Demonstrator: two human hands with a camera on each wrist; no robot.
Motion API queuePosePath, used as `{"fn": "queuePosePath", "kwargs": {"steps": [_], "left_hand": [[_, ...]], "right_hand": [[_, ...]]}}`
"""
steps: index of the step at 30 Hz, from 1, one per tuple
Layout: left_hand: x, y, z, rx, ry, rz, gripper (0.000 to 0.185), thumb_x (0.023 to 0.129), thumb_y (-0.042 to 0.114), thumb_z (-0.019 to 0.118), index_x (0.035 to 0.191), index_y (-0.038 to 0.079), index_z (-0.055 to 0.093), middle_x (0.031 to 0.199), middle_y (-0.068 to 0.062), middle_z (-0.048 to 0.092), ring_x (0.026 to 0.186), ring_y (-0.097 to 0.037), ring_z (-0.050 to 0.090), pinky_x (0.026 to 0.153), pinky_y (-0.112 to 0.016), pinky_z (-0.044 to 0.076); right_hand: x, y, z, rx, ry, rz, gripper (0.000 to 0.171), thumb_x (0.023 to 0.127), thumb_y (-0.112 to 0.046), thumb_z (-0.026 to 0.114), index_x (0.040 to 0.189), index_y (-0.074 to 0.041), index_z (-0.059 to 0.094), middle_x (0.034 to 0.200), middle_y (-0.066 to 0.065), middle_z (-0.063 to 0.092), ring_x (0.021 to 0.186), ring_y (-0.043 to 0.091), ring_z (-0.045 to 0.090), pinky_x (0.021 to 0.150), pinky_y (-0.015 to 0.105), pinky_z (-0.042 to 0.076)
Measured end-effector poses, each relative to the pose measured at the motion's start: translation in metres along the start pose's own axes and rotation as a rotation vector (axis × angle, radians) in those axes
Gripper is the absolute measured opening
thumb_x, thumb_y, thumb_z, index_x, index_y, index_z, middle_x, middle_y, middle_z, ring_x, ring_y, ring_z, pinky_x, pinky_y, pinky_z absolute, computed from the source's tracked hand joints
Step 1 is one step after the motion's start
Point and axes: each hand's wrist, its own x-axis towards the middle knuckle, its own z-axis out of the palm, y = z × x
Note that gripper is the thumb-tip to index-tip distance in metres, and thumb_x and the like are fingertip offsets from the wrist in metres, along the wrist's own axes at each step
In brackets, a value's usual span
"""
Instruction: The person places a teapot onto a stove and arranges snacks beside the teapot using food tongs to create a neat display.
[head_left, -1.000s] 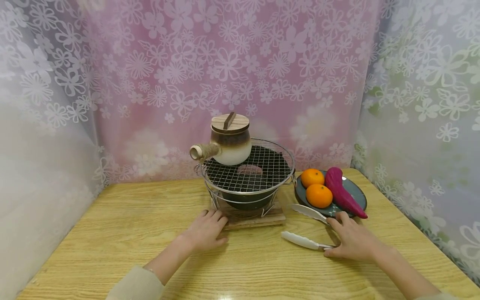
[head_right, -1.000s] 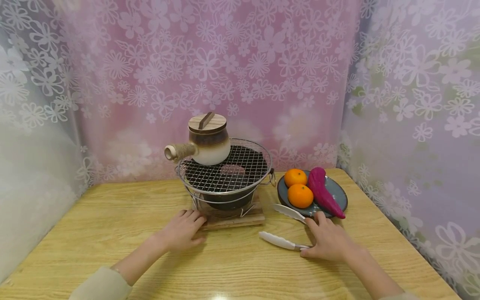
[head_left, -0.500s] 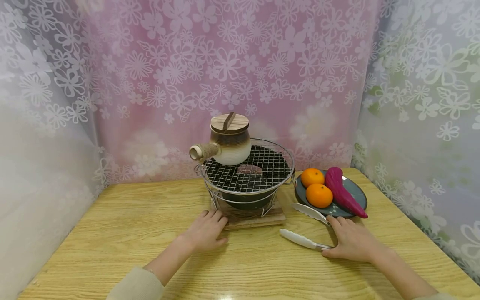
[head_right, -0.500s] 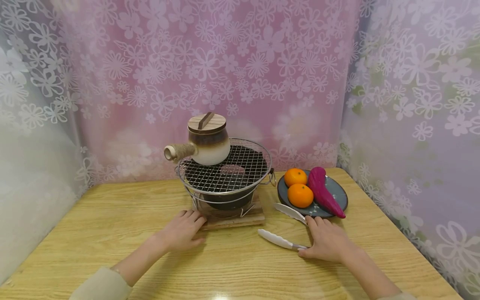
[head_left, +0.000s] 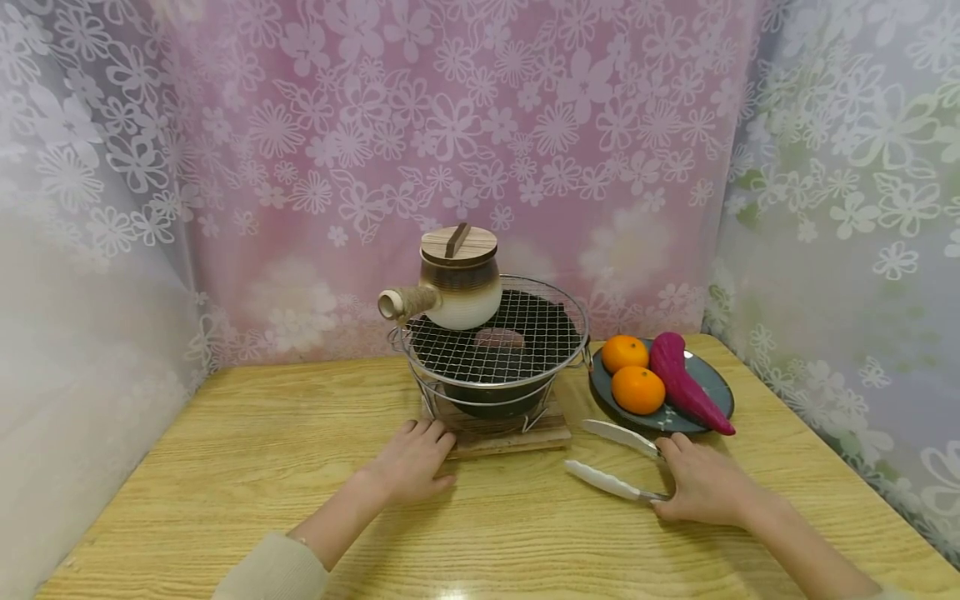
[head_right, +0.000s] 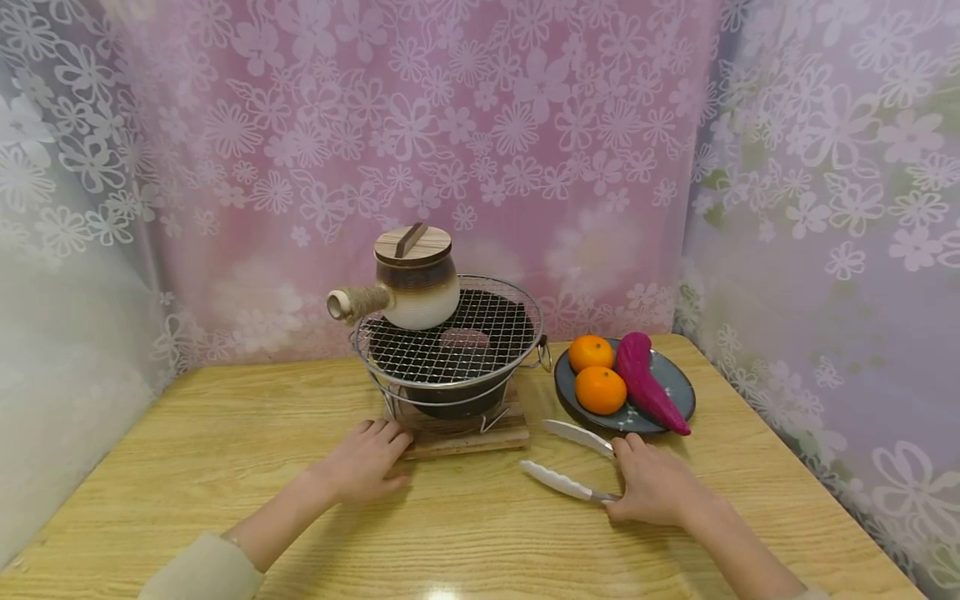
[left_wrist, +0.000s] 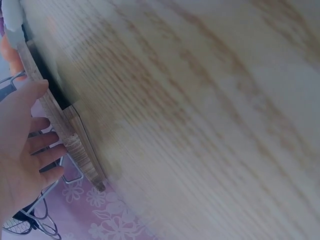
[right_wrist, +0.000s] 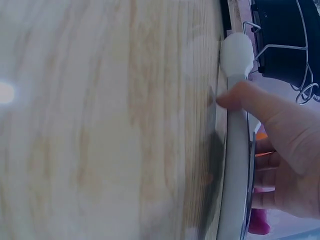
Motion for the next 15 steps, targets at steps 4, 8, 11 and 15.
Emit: {"fn": "queuePosePath", "kwargs": {"steps": [4, 8, 11, 15], "left_hand": [[0.0001, 0.0008, -0.0005, -0.002, -0.005, 0.0, 0.046, 0.085, 0.048, 0.059, 0.109, 0.01, 0.057, 0.104, -0.006, 0.052, 0.1, -0.025, 0.05, 0.085, -0.04, 0.04], [0.0003, 0.001, 0.0001, 0.0, -0.009, -0.001, 0.045, 0.085, 0.048, 0.059, 0.109, 0.01, 0.056, 0.104, -0.006, 0.052, 0.099, -0.025, 0.05, 0.084, -0.039, 0.04], [0.0006, 0.0006, 0.0014, 0.006, -0.007, -0.001, 0.045, 0.086, 0.049, 0.058, 0.109, 0.01, 0.056, 0.104, -0.006, 0.052, 0.099, -0.025, 0.05, 0.083, -0.039, 0.04], [0.0006, 0.0004, 0.0017, 0.005, -0.003, 0.0, 0.044, 0.086, 0.048, 0.058, 0.107, 0.01, 0.056, 0.102, -0.006, 0.051, 0.098, -0.024, 0.05, 0.083, -0.039, 0.04]], "right_hand": [[-0.0019, -0.0005, 0.0007, -0.016, 0.026, 0.021, 0.068, 0.056, -0.033, 0.079, 0.105, 0.002, 0.048, 0.083, 0.003, 0.042, 0.065, 0.017, 0.042, 0.055, 0.032, 0.038], [-0.0034, -0.0012, -0.0001, -0.1, 0.081, 0.027, 0.067, 0.052, -0.028, 0.075, 0.106, 0.002, 0.048, 0.086, 0.005, 0.045, 0.07, 0.021, 0.047, 0.056, 0.037, 0.041], [-0.0044, -0.001, -0.0011, -0.144, 0.12, 0.041, 0.068, 0.053, -0.027, 0.073, 0.109, 0.002, 0.048, 0.092, 0.007, 0.049, 0.076, 0.026, 0.052, 0.056, 0.044, 0.042], [-0.005, 0.0001, -0.0021, -0.131, 0.134, 0.065, 0.066, 0.059, -0.028, 0.073, 0.113, 0.001, 0.048, 0.097, 0.009, 0.051, 0.082, 0.03, 0.053, 0.055, 0.048, 0.043]]}}
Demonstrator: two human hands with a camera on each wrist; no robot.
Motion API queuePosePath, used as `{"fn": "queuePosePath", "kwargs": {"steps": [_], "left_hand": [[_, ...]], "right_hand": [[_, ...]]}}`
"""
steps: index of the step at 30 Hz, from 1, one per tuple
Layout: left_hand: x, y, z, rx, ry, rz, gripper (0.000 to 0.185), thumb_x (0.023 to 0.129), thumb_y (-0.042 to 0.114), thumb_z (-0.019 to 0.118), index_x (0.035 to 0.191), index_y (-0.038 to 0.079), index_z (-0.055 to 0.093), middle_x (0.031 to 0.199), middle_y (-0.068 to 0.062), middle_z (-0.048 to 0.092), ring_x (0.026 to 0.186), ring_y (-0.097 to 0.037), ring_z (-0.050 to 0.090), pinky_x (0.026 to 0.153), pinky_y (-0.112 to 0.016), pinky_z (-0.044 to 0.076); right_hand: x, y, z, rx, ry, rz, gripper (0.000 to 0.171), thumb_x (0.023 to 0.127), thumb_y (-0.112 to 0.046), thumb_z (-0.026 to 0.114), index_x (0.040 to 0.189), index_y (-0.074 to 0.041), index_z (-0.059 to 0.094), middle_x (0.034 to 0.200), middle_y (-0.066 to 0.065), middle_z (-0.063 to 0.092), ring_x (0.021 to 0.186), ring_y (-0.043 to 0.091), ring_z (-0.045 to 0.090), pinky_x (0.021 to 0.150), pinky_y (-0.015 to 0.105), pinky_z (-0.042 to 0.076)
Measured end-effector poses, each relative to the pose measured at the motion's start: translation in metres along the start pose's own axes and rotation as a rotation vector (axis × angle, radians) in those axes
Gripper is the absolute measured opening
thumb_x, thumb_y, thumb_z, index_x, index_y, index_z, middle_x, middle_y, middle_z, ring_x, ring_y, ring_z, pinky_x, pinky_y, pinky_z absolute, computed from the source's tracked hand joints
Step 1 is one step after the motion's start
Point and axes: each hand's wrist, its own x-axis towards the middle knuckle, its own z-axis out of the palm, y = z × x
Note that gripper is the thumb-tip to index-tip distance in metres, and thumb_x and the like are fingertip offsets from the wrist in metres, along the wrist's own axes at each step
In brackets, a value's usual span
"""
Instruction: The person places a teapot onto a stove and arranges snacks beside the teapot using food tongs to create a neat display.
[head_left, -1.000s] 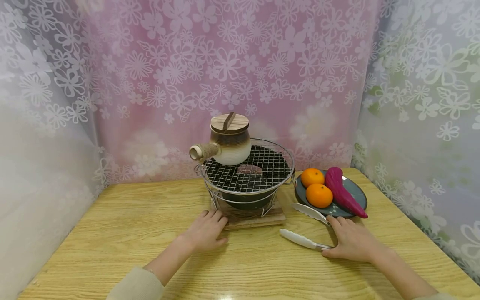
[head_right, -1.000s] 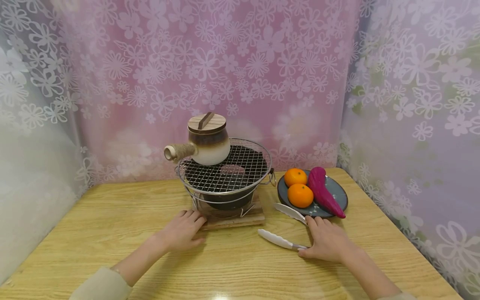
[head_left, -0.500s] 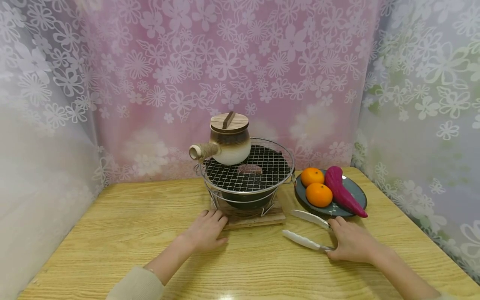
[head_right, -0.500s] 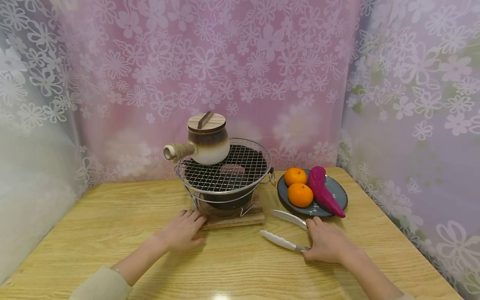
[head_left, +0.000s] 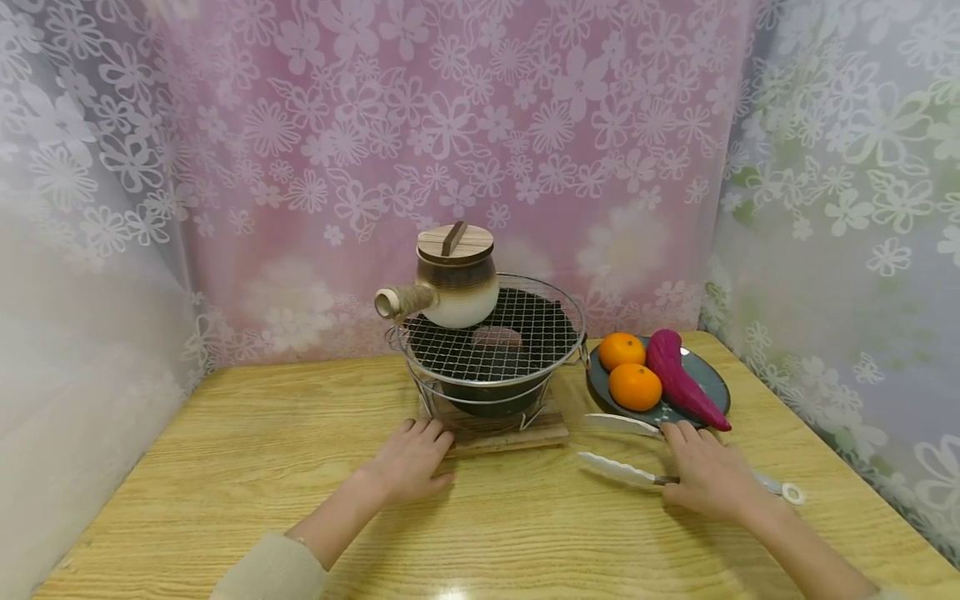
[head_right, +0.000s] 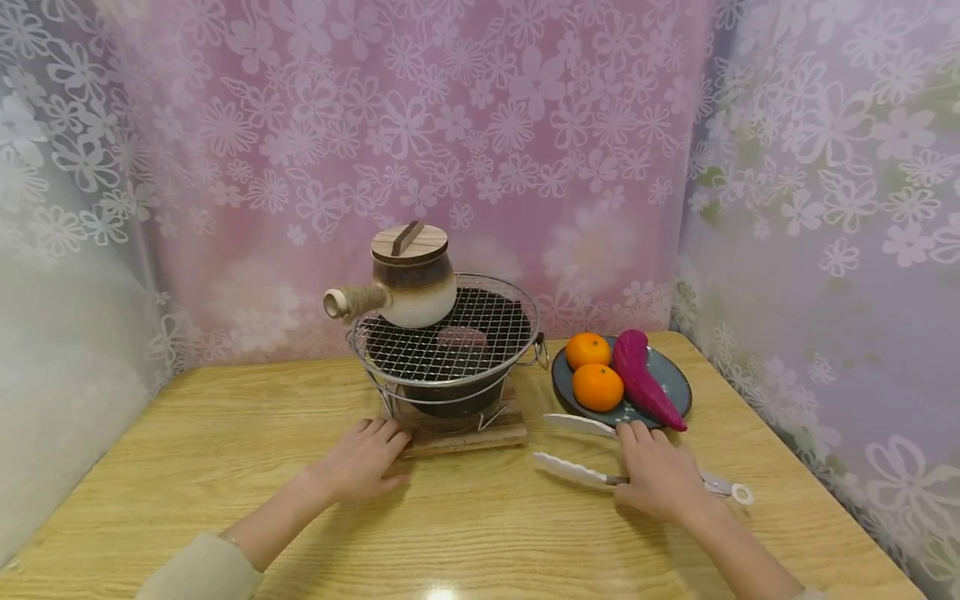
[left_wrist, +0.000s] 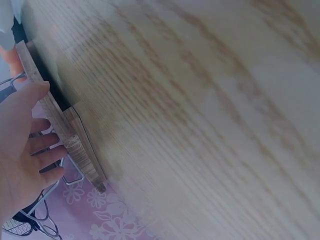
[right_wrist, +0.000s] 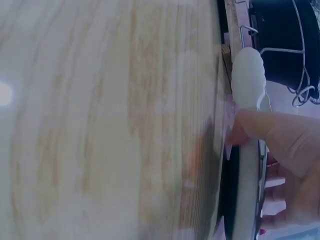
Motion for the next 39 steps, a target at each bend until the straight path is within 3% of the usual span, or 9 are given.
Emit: {"fn": "queuePosePath", "kwargs": {"steps": [5, 14, 22, 28, 33, 39], "left_hand": [[0.0, 0.0, 0.0, 0.001, 0.004, 0.003, 0.042, 0.086, 0.048, 0.059, 0.106, 0.01, 0.056, 0.1, -0.006, 0.051, 0.097, -0.024, 0.05, 0.082, -0.039, 0.04], [0.0, 0.001, 0.0, 0.01, 0.009, 0.007, 0.042, 0.085, 0.047, 0.06, 0.104, 0.011, 0.055, 0.099, -0.005, 0.05, 0.096, -0.024, 0.05, 0.081, -0.038, 0.04], [0.0, 0.001, -0.001, 0.007, 0.031, 0.017, 0.04, 0.084, 0.046, 0.061, 0.102, 0.01, 0.055, 0.098, -0.005, 0.05, 0.095, -0.025, 0.049, 0.079, -0.038, 0.04], [-0.001, 0.001, 0.0, 0.028, 0.035, 0.025, 0.042, 0.083, 0.048, 0.061, 0.102, 0.011, 0.055, 0.098, -0.005, 0.05, 0.095, -0.024, 0.05, 0.078, -0.037, 0.041], [-0.001, 0.001, 0.0, 0.027, 0.03, 0.019, 0.042, 0.083, 0.048, 0.061, 0.102, 0.011, 0.055, 0.098, -0.005, 0.051, 0.095, -0.025, 0.05, 0.078, -0.037, 0.041], [-0.001, 0.002, 0.0, 0.028, 0.036, 0.02, 0.041, 0.084, 0.047, 0.061, 0.102, 0.01, 0.055, 0.098, -0.006, 0.051, 0.095, -0.025, 0.05, 0.077, -0.037, 0.041]], "right_hand": [[-0.001, 0.001, -0.001, 0.023, 0.007, -0.019, 0.066, 0.066, -0.034, 0.077, 0.114, 0.001, 0.048, 0.098, 0.009, 0.052, 0.08, 0.028, 0.053, 0.063, 0.051, 0.046], [0.0, 0.003, -0.001, 0.097, -0.047, 0.045, 0.066, 0.062, -0.049, 0.079, 0.098, -0.003, 0.049, 0.083, 0.004, 0.046, 0.069, 0.02, 0.046, 0.052, 0.036, 0.04], [0.002, 0.006, -0.006, 0.077, 0.032, 0.084, 0.055, 0.058, -0.033, 0.078, 0.091, 0.0, 0.049, 0.079, 0.006, 0.044, 0.069, 0.023, 0.043, 0.057, 0.037, 0.04], [0.001, 0.011, -0.013, 0.105, 0.038, 0.111, 0.072, 0.058, -0.036, 0.081, 0.104, 0.008, 0.046, 0.088, 0.014, 0.049, 0.076, 0.028, 0.048, 0.064, 0.044, 0.045], [0.001, 0.016, -0.019, 0.132, 0.03, 0.146, 0.08, 0.058, -0.045, 0.083, 0.105, 0.008, 0.046, 0.088, 0.017, 0.048, 0.075, 0.031, 0.049, 0.058, 0.045, 0.045], [0.005, 0.024, -0.027, 0.128, 0.045, 0.159, 0.08, 0.059, -0.048, 0.082, 0.102, 0.011, 0.047, 0.086, 0.022, 0.05, 0.074, 0.034, 0.051, 0.06, 0.048, 0.045]]}}
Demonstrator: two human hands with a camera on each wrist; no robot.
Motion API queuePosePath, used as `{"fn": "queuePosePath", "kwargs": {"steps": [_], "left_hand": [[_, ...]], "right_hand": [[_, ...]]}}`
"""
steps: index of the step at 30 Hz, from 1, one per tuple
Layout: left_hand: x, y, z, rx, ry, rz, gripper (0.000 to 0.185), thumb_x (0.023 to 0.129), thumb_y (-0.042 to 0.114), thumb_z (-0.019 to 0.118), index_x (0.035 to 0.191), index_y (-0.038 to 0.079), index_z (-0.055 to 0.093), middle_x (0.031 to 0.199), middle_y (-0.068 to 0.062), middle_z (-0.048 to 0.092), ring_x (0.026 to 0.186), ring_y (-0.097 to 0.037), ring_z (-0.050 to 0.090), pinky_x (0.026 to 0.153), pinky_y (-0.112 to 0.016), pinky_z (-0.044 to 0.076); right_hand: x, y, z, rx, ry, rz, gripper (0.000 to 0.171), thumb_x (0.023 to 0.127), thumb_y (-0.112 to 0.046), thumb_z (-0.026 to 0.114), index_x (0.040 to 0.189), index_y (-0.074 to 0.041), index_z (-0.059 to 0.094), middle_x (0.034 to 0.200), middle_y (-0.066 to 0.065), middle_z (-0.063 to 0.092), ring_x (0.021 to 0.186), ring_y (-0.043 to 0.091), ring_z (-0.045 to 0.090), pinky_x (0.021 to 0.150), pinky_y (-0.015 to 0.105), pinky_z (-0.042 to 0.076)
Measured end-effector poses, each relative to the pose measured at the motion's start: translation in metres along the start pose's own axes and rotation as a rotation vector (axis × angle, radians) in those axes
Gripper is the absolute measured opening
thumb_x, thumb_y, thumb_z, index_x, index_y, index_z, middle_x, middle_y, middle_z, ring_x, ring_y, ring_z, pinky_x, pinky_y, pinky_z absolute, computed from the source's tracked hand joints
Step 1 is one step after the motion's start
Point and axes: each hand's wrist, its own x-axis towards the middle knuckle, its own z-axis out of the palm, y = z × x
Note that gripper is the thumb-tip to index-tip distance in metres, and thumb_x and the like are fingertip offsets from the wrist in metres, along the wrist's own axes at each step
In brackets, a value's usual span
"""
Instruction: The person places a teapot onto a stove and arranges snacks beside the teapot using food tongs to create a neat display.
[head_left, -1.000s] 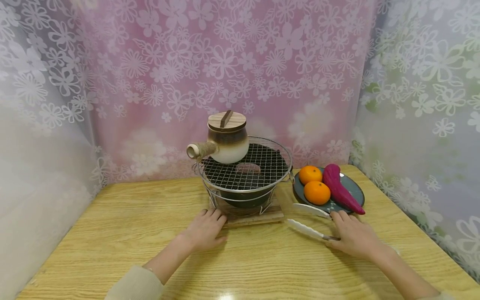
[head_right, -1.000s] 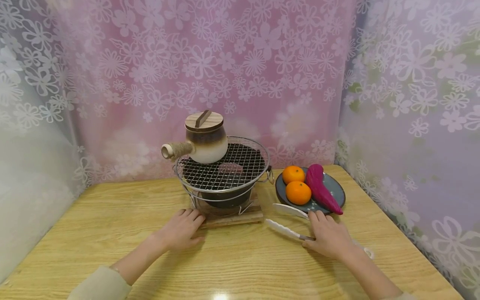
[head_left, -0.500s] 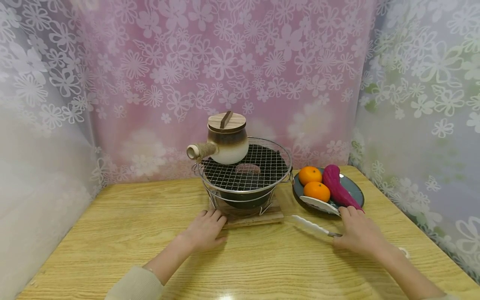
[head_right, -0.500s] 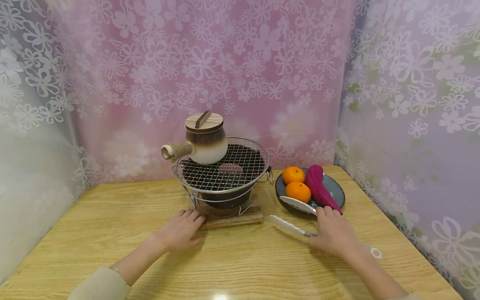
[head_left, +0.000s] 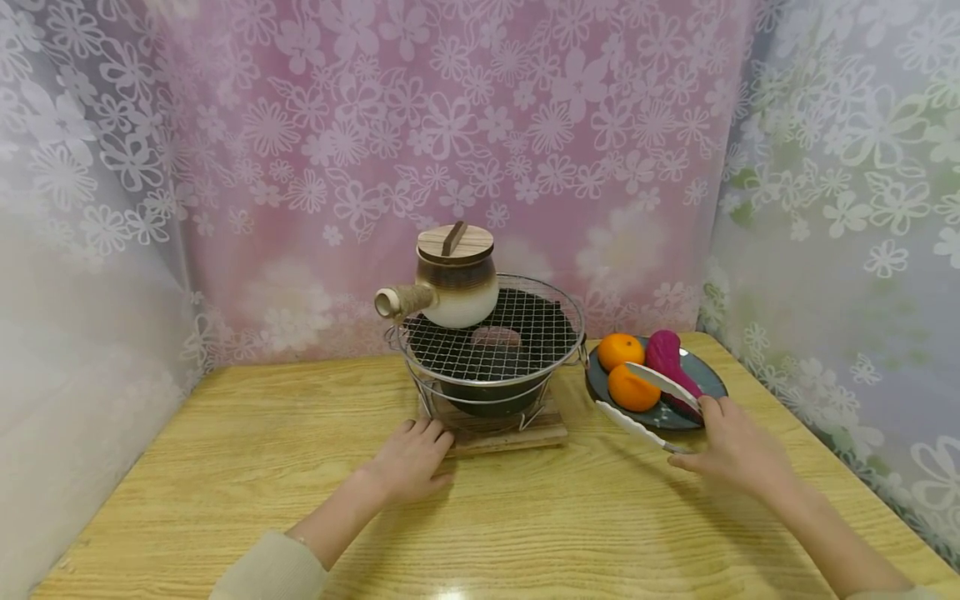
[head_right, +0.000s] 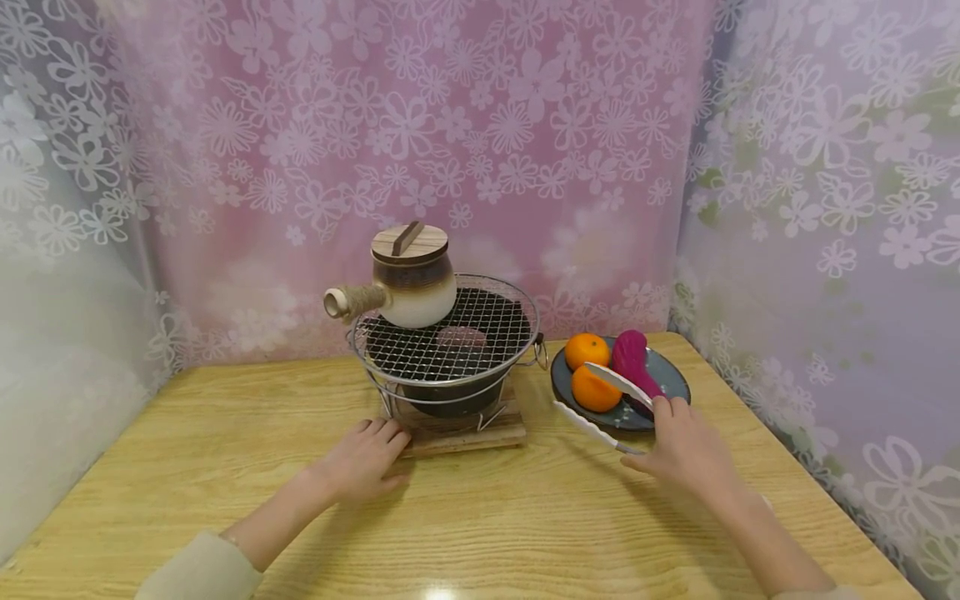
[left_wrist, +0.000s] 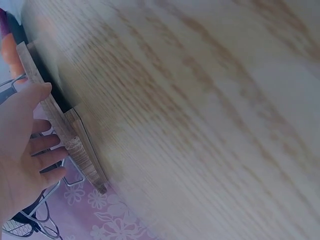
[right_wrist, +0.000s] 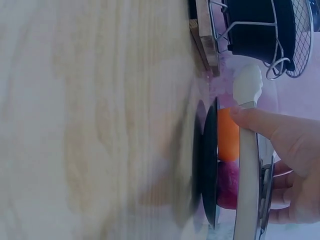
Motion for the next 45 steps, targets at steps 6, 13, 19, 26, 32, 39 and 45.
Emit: {"fn": "queuePosePath", "kwargs": {"steps": [6, 13, 19, 26, 32, 39, 45], "left_hand": [[0.0, 0.0, -0.001, 0.005, -0.009, 0.0, 0.041, 0.085, 0.047, 0.06, 0.103, 0.01, 0.055, 0.098, -0.005, 0.051, 0.095, -0.025, 0.05, 0.078, -0.037, 0.041], [0.0, 0.0, -0.001, 0.012, -0.004, 0.004, 0.042, 0.084, 0.048, 0.06, 0.103, 0.011, 0.055, 0.099, -0.005, 0.051, 0.096, -0.025, 0.049, 0.078, -0.037, 0.041], [0.0, -0.001, -0.001, 0.013, -0.007, 0.006, 0.042, 0.084, 0.048, 0.06, 0.104, 0.011, 0.055, 0.1, -0.005, 0.051, 0.097, -0.025, 0.049, 0.078, -0.037, 0.041], [-0.001, -0.001, 0.002, 0.013, 0.005, 0.011, 0.043, 0.084, 0.049, 0.06, 0.103, 0.011, 0.056, 0.099, -0.005, 0.051, 0.096, -0.024, 0.05, 0.079, -0.037, 0.042], [-0.001, -0.001, 0.003, 0.0, 0.003, 0.003, 0.043, 0.084, 0.048, 0.061, 0.104, 0.01, 0.055, 0.1, -0.005, 0.051, 0.096, -0.024, 0.05, 0.079, -0.038, 0.041], [-0.001, -0.002, 0.003, -0.005, 0.011, 0.008, 0.042, 0.084, 0.047, 0.062, 0.103, 0.01, 0.055, 0.099, -0.006, 0.051, 0.095, -0.024, 0.05, 0.079, -0.038, 0.041], [-0.002, -0.002, 0.003, 0.003, 0.029, 0.015, 0.041, 0.083, 0.047, 0.062, 0.1, 0.011, 0.055, 0.097, -0.005, 0.05, 0.094, -0.024, 0.05, 0.078, -0.038, 0.041]], "right_hand": [[0.005, 0.007, -0.005, -0.015, -0.005, 0.025, 0.076, 0.061, -0.045, 0.081, 0.099, 0.012, 0.047, 0.084, 0.023, 0.049, 0.071, 0.032, 0.049, 0.057, 0.047, 0.045], [0.006, 0.012, -0.007, -0.051, 0.024, 0.04, 0.065, 0.061, -0.035, 0.077, 0.092, 0.011, 0.043, 0.081, 0.023, 0.044, 0.07, 0.036, 0.043, 0.052, 0.047, 0.041], [0.007, 0.014, -0.008, -0.069, 0.022, 0.049, 0.067, 0.061, -0.036, 0.078, 0.092, 0.012, 0.042, 0.083, 0.025, 0.044, 0.072, 0.038, 0.043, 0.053, 0.048, 0.042], [0.009, 0.015, -0.008, -0.093, -0.008, 0.063, 0.075, 0.061, -0.041, 0.081, 0.094, 0.014, 0.042, 0.081, 0.025, 0.045, 0.071, 0.037, 0.044, 0.051, 0.047, 0.043], [0.013, 0.015, -0.007, -0.114, -0.008, 0.05, 0.076, 0.058, -0.044, 0.082, 0.091, 0.012, 0.043, 0.079, 0.023, 0.045, 0.069, 0.036, 0.045, 0.052, 0.046, 0.043], [0.016, 0.015, -0.006, -0.153, -0.025, 0.061, 0.079, 0.057, -0.048, 0.082, 0.091, 0.012, 0.043, 0.078, 0.023, 0.045, 0.069, 0.036, 0.044, 0.049, 0.046, 0.043], [0.018, 0.013, -0.004, -0.193, 0.042, 0.01, 0.071, 0.057, -0.045, 0.081, 0.084, 0.009, 0.044, 0.077, 0.022, 0.045, 0.069, 0.035, 0.043, 0.052, 0.046, 0.042]]}}
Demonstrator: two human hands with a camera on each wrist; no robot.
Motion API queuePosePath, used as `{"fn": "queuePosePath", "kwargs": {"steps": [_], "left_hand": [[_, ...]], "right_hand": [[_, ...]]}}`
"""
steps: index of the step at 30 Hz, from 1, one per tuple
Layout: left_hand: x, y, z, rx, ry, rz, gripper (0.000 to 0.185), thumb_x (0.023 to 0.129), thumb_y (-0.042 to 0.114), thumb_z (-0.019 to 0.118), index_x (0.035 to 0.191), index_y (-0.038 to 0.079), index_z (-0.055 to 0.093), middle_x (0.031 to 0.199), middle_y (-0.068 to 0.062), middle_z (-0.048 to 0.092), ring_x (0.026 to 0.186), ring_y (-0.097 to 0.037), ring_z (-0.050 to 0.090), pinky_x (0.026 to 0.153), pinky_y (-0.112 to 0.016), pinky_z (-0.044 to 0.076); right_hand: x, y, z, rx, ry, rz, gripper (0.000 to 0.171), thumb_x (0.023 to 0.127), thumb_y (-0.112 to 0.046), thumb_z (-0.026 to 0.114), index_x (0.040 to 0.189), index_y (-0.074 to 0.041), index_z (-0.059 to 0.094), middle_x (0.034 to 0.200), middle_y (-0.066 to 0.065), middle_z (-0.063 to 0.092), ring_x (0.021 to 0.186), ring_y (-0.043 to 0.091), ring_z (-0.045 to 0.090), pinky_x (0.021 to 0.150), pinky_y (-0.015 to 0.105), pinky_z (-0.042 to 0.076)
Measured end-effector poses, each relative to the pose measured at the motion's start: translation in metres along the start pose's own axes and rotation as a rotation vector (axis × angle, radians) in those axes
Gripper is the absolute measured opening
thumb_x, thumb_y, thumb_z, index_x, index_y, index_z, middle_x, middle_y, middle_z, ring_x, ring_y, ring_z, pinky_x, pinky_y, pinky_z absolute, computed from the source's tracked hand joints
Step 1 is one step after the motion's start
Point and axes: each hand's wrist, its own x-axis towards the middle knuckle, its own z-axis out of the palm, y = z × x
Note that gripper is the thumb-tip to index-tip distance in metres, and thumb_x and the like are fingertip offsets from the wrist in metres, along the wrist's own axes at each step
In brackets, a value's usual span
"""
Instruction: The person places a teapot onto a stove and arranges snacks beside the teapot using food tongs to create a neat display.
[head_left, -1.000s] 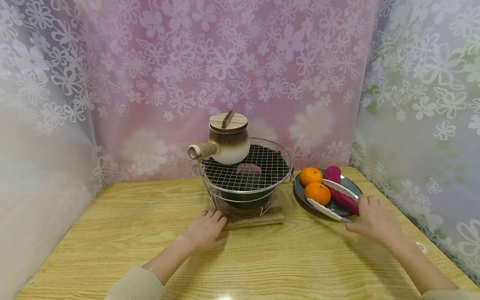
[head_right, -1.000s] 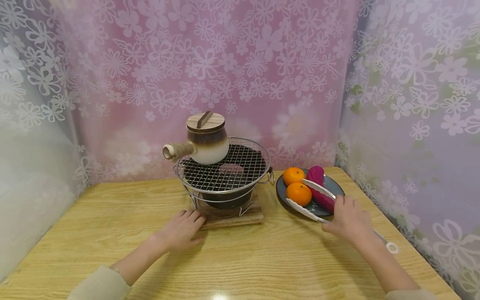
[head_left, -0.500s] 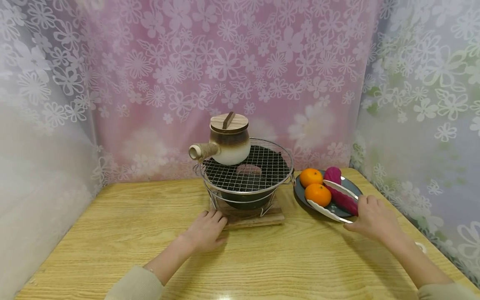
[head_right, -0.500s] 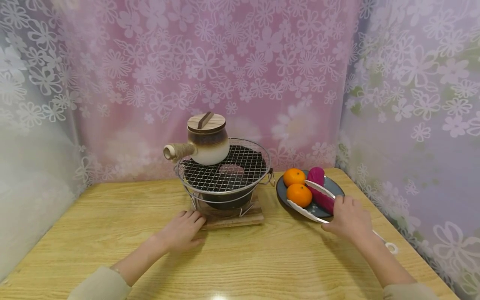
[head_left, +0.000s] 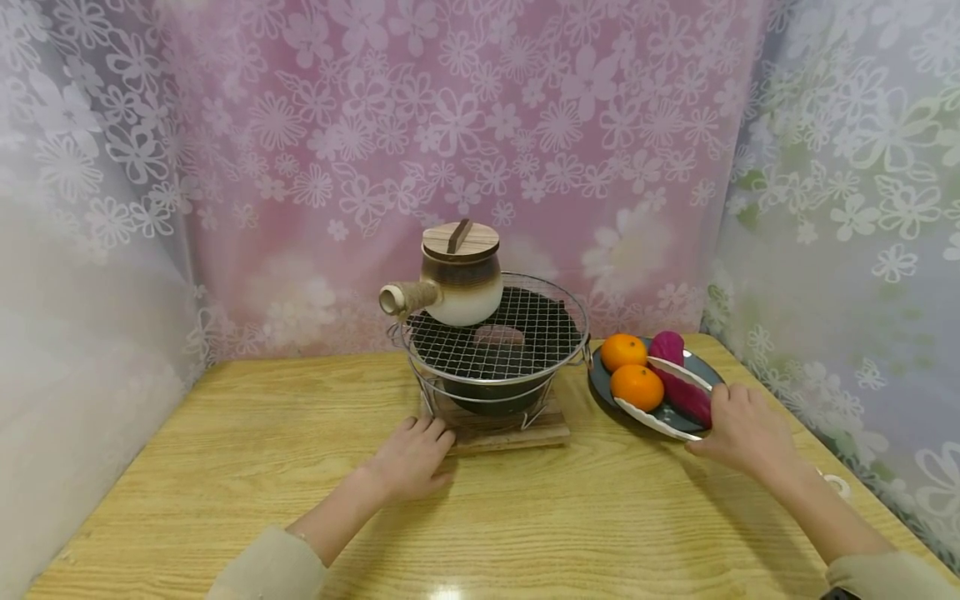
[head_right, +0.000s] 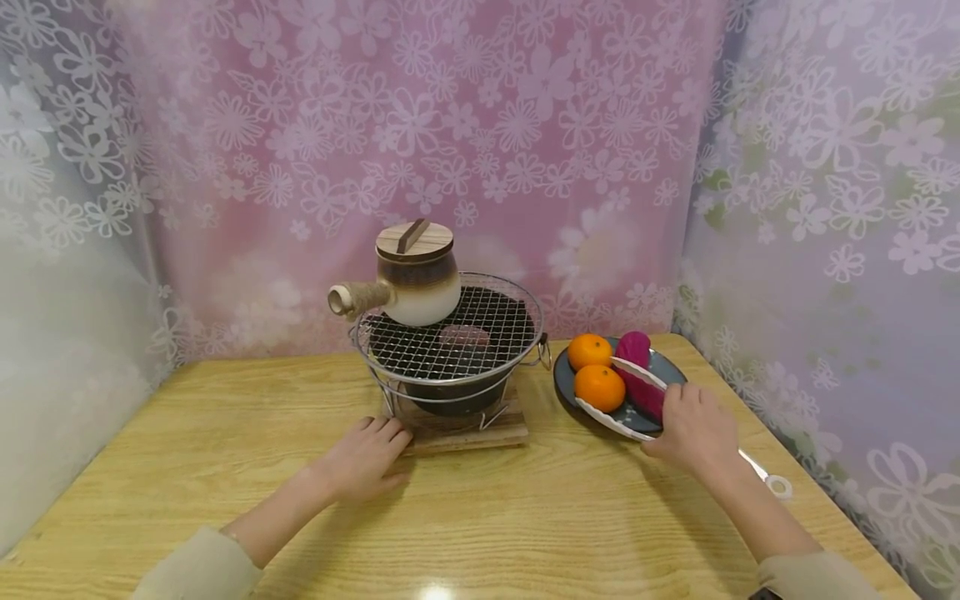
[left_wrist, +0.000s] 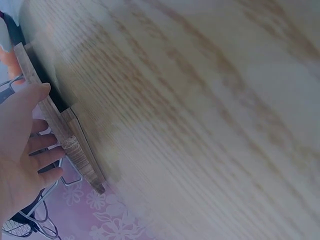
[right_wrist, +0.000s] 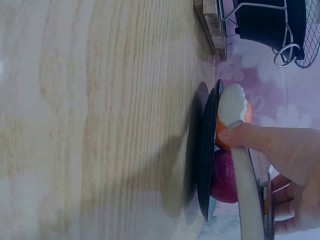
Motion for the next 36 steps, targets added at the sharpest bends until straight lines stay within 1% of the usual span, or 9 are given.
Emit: {"fn": "queuePosePath", "kwargs": {"steps": [3, 5, 14, 20, 26, 31, 36], "left_hand": [[0.0, 0.0, 0.0, 0.008, 0.004, 0.001, 0.04, 0.083, 0.047, 0.062, 0.1, 0.011, 0.055, 0.097, -0.005, 0.05, 0.093, -0.024, 0.05, 0.077, -0.037, 0.041], [0.0, 0.0, 0.0, 0.014, 0.001, 0.003, 0.041, 0.083, 0.048, 0.062, 0.1, 0.011, 0.055, 0.097, -0.005, 0.05, 0.093, -0.024, 0.05, 0.077, -0.037, 0.041], [0.0, 0.001, -0.001, 0.032, -0.026, 0.003, 0.043, 0.084, 0.05, 0.059, 0.103, 0.011, 0.055, 0.1, -0.004, 0.051, 0.095, -0.024, 0.051, 0.079, -0.036, 0.041], [0.0, 0.001, -0.003, 0.032, -0.023, 0.002, 0.044, 0.084, 0.05, 0.06, 0.104, 0.011, 0.055, 0.1, -0.005, 0.051, 0.095, -0.024, 0.051, 0.08, -0.037, 0.041], [0.0, 0.0, -0.002, 0.038, -0.017, 0.002, 0.044, 0.084, 0.05, 0.06, 0.103, 0.011, 0.055, 0.1, -0.005, 0.051, 0.095, -0.024, 0.051, 0.079, -0.037, 0.041], [0.0, 0.0, 0.0, 0.046, -0.018, 0.002, 0.044, 0.084, 0.05, 0.06, 0.104, 0.011, 0.055, 0.1, -0.005, 0.051, 0.095, -0.024, 0.051, 0.08, -0.037, 0.041], [0.001, -0.001, 0.001, 0.055, -0.019, 0.003, 0.045, 0.084, 0.051, 0.059, 0.105, 0.011, 0.055, 0.1, -0.005, 0.051, 0.096, -0.024, 0.051, 0.08, -0.037, 0.041]], "right_hand": [[0.002, -0.002, 0.0, -0.032, 0.024, -0.017, 0.068, 0.057, -0.044, 0.08, 0.081, 0.008, 0.043, 0.076, 0.022, 0.046, 0.068, 0.036, 0.044, 0.055, 0.047, 0.042], [0.003, -0.002, 0.0, -0.047, 0.021, -0.018, 0.066, 0.057, -0.044, 0.079, 0.08, 0.007, 0.043, 0.075, 0.022, 0.046, 0.067, 0.036, 0.044, 0.055, 0.048, 0.042], [0.007, -0.001, -0.004, -0.045, -0.068, -0.001, 0.062, 0.06, -0.044, 0.076, 0.079, 0.004, 0.043, 0.074, 0.019, 0.045, 0.067, 0.035, 0.044, 0.054, 0.047, 0.041], [0.011, 0.001, -0.007, -0.031, -0.134, 0.001, 0.061, 0.061, -0.043, 0.076, 0.083, 0.005, 0.044, 0.076, 0.02, 0.045, 0.068, 0.035, 0.045, 0.053, 0.044, 0.041], [0.016, 0.002, -0.009, -0.06, -0.169, -0.017, 0.062, 0.062, -0.043, 0.075, 0.085, 0.007, 0.046, 0.077, 0.021, 0.047, 0.069, 0.035, 0.046, 0.056, 0.045, 0.042], [0.018, 0.001, -0.01, -0.062, -0.171, -0.013, 0.062, 0.061, -0.042, 0.076, 0.087, 0.006, 0.047, 0.079, 0.022, 0.048, 0.07, 0.036, 0.047, 0.058, 0.048, 0.043], [0.016, 0.001, -0.008, -0.048, -0.126, -0.026, 0.059, 0.06, -0.04, 0.075, 0.085, 0.005, 0.047, 0.078, 0.019, 0.047, 0.069, 0.034, 0.046, 0.056, 0.046, 0.042]]}}
